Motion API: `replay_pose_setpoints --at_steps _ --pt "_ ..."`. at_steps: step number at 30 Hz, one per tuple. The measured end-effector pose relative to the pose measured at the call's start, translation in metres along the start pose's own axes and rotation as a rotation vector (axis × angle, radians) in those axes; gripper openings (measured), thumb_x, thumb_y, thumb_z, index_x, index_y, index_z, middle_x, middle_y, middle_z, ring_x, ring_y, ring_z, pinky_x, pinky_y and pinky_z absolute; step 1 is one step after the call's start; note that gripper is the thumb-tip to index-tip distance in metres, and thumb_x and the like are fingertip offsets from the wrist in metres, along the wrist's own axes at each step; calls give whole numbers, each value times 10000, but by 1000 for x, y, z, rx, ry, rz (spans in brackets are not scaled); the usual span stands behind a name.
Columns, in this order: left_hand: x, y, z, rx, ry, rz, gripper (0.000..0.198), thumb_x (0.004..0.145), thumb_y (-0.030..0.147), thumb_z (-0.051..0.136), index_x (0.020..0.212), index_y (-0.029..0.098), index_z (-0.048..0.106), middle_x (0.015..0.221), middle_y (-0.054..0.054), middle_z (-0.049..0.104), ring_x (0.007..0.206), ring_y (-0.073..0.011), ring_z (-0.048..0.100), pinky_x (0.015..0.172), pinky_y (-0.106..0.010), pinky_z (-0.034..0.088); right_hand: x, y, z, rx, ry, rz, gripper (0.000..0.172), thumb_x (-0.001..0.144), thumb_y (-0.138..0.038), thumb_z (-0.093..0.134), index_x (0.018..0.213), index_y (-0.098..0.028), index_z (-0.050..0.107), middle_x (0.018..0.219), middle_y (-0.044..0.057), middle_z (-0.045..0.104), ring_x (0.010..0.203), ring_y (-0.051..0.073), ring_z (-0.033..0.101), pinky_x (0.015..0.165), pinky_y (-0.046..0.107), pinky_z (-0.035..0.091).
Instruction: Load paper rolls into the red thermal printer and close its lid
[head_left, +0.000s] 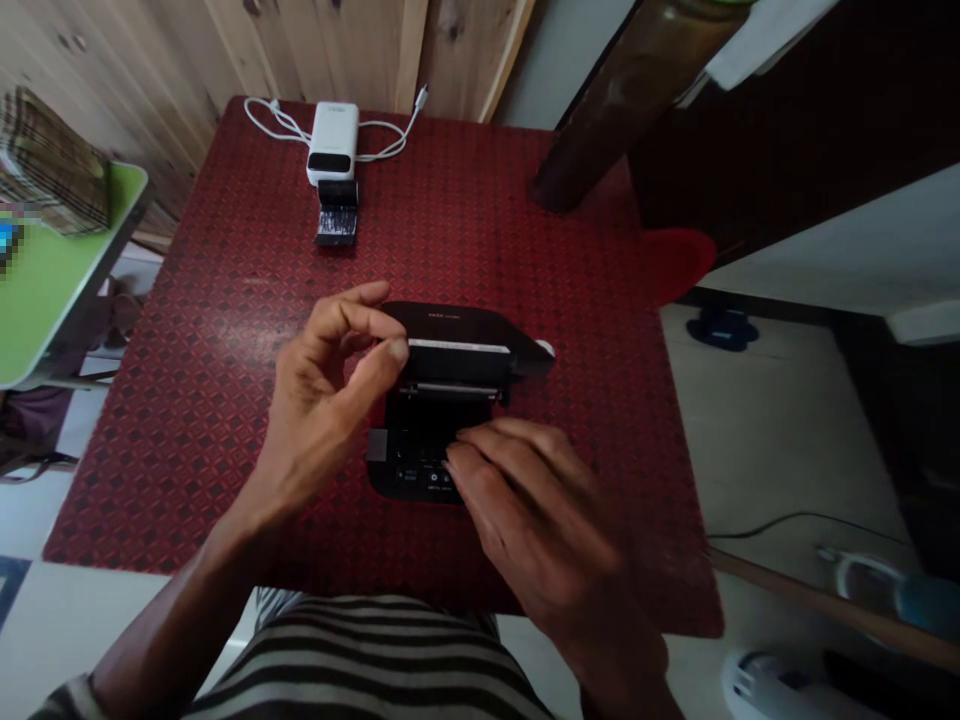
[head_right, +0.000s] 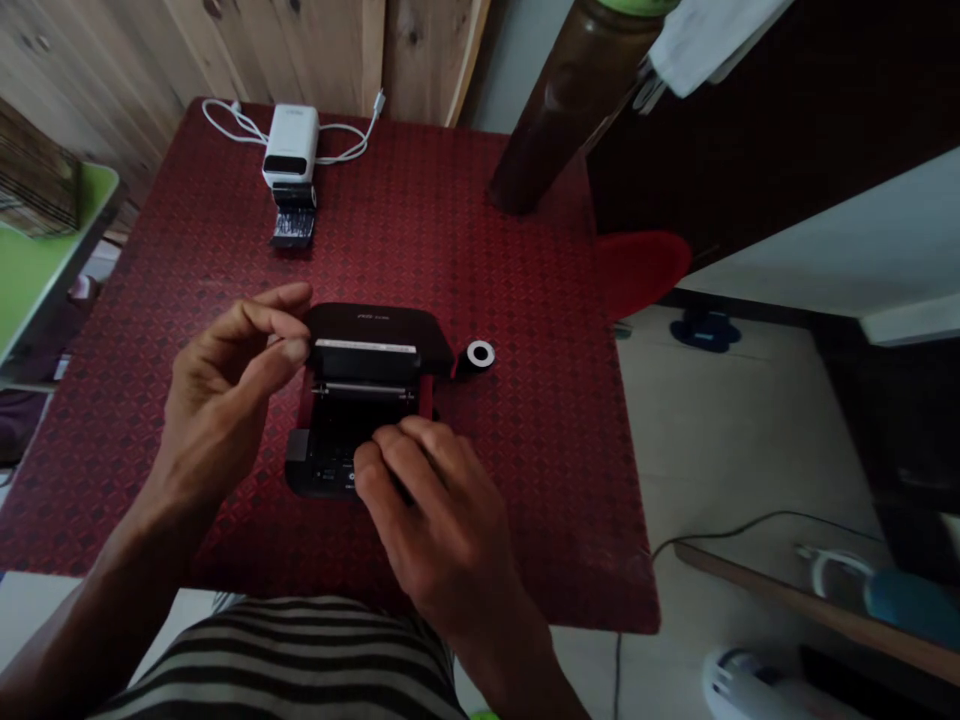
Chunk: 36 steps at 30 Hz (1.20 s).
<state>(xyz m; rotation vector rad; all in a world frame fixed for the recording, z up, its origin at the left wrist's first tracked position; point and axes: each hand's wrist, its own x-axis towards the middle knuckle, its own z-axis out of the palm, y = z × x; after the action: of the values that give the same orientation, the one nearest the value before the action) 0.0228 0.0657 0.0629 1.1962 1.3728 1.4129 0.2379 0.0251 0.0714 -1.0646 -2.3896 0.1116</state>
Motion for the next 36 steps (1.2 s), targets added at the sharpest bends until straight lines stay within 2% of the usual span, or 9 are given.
replay_pose_setpoints --at_steps 1,4,7,12,18,22,26,30,36 --pt "-9 -3 -1 -36 -12 -52 180 975 362 880 1117 276 810 1534 -58 763 1585 -369 619 1256 -532 575 -4 -1 1 -18 19 0 185 1108 -41 680 1198 -171 776 1135 100 893 1088 262 820 984 420 693" --pt "-32 -14 -4 -142 -25 -244 579 939 308 866 1495 323 704 1659 -62 700 1609 -370 607 1330 -580 520 -12 -3 4 -90 59 28 202 1068 -44 761 1227 -169 767 1271 141 897 1215 292 828 1067 437 669" --pt "-45 -21 -3 -215 -38 -385 690 937 316 836 1602 299 651 1750 -82 631 1671 -388 547 1393 -617 446 -13 -3 8 -103 88 44 186 1058 -61 788 1191 -185 751 1404 163 870 1339 319 815 1127 458 649" --pt "-48 -23 -3 -269 -57 -422 675 939 325 844 1594 280 684 1725 -90 660 1666 -382 556 1411 -601 427 -11 -3 11 -7 73 87 79 1138 -134 697 1183 -195 718 1375 128 887 1326 274 843 1168 423 642" --pt "-46 -26 -3 -254 -58 -400 613 941 305 841 1541 293 720 1693 -78 691 1619 -379 610 1354 -576 501 -11 -4 10 24 48 114 92 1136 -163 702 1214 -211 713 1372 124 890 1319 272 849 1147 429 670" --pt "-50 -31 -6 -226 -73 -375 629 970 333 844 1581 311 696 1706 -73 683 1593 -361 640 1334 -556 528 -14 -3 15 60 94 118 124 1125 -150 715 1236 -203 708 1369 144 887 1337 275 841 1169 429 671" --pt "-62 -35 -15 -209 -76 -377 630 1016 443 848 1617 335 692 1741 -71 653 1639 -377 594 1332 -564 534 -25 -2 21 116 172 149 277 1106 -127 728 1374 -190 698 1386 160 872 1374 287 815 1158 470 686" --pt "-69 -32 -21 -230 -101 -368 606 994 426 888 1579 373 735 1706 -56 688 1551 -374 679 1191 -517 646 -46 -3 27 143 334 298 443 1090 -177 756 1522 -223 666 1390 162 843 1351 312 809 1107 509 705" --pt "-67 -28 -17 -204 -58 -377 558 969 352 871 1520 360 782 1621 -44 752 1511 -361 703 1193 -505 637 -76 -9 52 223 220 467 664 1139 -473 678 1731 -228 501 1475 192 815 1274 360 848 986 519 755"
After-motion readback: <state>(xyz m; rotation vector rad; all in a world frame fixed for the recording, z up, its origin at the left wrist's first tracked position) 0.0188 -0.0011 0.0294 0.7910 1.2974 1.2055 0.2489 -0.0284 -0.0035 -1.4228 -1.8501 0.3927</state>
